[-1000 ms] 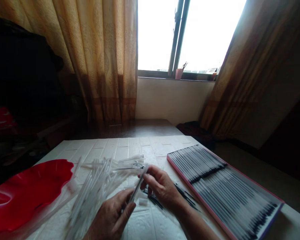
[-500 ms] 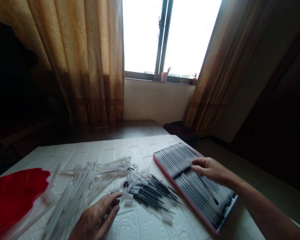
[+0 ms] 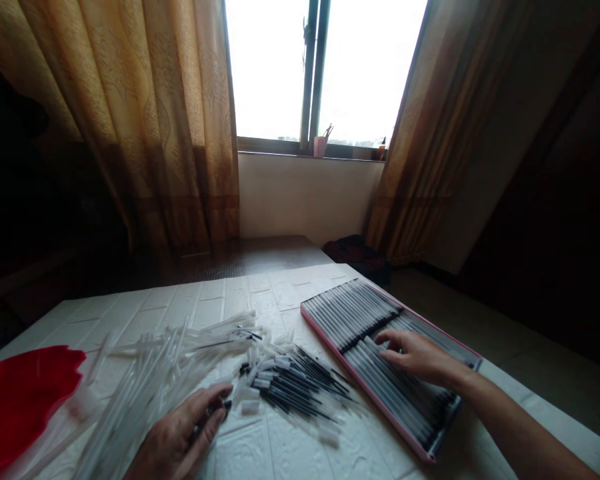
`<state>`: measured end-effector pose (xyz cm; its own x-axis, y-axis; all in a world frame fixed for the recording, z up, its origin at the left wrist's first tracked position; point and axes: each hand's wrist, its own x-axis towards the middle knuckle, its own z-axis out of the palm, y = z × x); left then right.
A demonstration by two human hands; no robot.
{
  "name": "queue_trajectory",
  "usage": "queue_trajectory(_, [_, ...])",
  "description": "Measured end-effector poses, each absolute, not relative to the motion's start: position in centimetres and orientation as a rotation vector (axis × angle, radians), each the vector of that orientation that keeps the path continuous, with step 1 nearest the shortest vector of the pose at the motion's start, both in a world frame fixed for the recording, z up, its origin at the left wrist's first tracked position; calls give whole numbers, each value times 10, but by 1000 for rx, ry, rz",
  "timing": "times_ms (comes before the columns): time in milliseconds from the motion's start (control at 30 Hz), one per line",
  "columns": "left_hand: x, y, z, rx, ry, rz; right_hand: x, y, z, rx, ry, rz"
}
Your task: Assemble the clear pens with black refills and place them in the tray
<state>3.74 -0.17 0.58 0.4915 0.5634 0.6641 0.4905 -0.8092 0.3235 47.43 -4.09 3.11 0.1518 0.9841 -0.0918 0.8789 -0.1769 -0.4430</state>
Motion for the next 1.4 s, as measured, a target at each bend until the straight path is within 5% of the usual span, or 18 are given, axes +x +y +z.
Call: queue_trajectory(1400, [38,-5,8,2594,897,1235,459,-52,30,-2238,-1880,392])
